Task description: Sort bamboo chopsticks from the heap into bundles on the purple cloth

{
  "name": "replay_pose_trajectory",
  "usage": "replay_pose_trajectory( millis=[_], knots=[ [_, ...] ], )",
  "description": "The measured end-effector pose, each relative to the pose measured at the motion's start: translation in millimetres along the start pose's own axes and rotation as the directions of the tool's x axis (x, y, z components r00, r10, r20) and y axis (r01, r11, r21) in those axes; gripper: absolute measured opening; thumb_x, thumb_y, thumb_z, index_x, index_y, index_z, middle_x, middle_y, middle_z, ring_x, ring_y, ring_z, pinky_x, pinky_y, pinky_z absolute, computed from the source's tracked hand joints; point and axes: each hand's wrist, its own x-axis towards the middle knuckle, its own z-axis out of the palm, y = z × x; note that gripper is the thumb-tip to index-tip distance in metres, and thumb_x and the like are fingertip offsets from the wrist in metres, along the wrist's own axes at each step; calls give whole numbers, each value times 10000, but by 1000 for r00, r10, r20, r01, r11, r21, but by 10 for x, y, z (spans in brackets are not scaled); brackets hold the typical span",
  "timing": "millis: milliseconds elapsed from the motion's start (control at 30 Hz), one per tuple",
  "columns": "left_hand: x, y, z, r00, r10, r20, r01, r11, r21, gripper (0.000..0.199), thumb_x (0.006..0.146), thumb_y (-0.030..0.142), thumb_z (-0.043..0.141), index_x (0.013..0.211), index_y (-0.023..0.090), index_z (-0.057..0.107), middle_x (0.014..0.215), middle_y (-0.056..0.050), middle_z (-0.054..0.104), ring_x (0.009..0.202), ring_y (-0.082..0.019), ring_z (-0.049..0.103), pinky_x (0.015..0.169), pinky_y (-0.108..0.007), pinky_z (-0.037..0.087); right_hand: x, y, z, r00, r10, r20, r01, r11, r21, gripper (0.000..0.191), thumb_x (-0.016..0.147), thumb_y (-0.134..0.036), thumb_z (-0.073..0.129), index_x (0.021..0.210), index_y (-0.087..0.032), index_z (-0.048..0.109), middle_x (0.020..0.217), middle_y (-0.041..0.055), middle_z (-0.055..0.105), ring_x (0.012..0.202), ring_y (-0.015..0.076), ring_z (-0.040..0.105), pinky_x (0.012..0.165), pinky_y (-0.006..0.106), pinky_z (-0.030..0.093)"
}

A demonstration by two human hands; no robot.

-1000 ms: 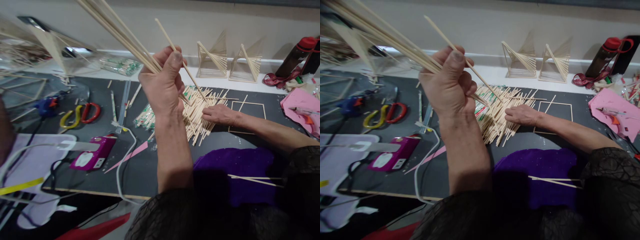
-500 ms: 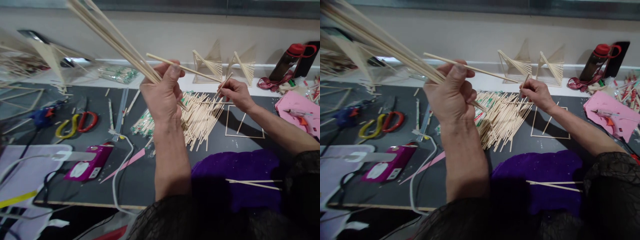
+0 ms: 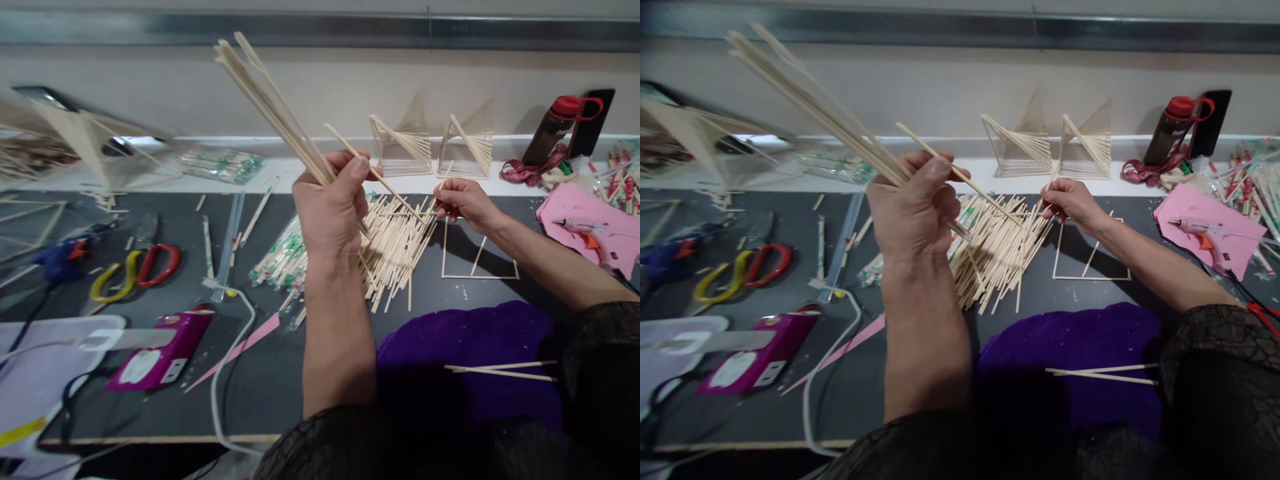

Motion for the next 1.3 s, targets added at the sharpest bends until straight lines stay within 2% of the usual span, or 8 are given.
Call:
replay_pose_trajectory(
  millis=[100,200,300,533,733,933,1100,1300],
  knots=[
    [-17,-7,41,994,-107,22,107,994,9,238,619,345,853,710,195,692,571,3,648,362,-28,246,371,-232,91,-23,-9,4,998,-59,-2,59,998,-11,187,792,-286,700,773,-178,549,730,1,696,551,72,643,391,144,356],
    [-59,-33,124,962,-262,82,262,965,19,250,590,309,862,711,180,686,579,-6,643,366,-24,250,371,-223,99,-93,-91,30,978,-207,-20,205,975,-87,184,786,-309,700,802,-187,562,814,5,709,596,74,647,416,153,388],
    [-108,-86,211,934,-338,116,340,940,10,222,581,278,848,702,169,696,545,7,605,374,-23,251,380,-213,118,-176,-196,48,958,-286,6,285,952,-111,194,786,-340,698,811,-195,572,805,5,705,604,82,643,429,166,410],
    [-180,-247,309,891,-419,176,422,906,26,273,533,300,857,721,142,736,562,2,619,391,-17,261,407,-220,103,-283,-214,-32,990,-132,48,133,991,-19,321,694,-460,777,786,-190,629,665,-21,653,504,65,575,390,174,368],
    [-233,-385,380,839,-495,224,505,863,17,398,462,360,899,724,121,717,443,65,479,363,-13,224,402,-223,58,-341,-142,-108,989,-141,45,139,990,31,352,652,-462,810,750,-165,647,631,-17,656,471,69,574,366,169,355],
    [-272,-434,414,815,-527,242,538,843,22,414,457,361,902,733,115,718,476,40,530,371,-11,257,399,-213,79,-374,-92,-180,991,-126,47,125,992,29,358,670,-449,809,773,-159,626,624,-15,649,475,79,577,360,170,347],
    [-275,-423,429,829,-493,264,507,862,17,383,465,353,900,713,128,714,494,40,529,373,-4,234,388,-208,71,-396,-61,-240,994,-110,-11,110,993,52,441,682,-315,783,1022,-202,525,648,-46,671,465,86,573,367,161,330],
    [-290,-463,458,845,-478,241,489,872,16,353,483,328,886,722,129,720,511,36,550,376,-2,236,383,-201,84,-423,-55,-347,988,-144,-45,147,987,69,293,727,-276,697,978,-188,574,666,-40,662,485,77,571,390,164,354]
  ],
)
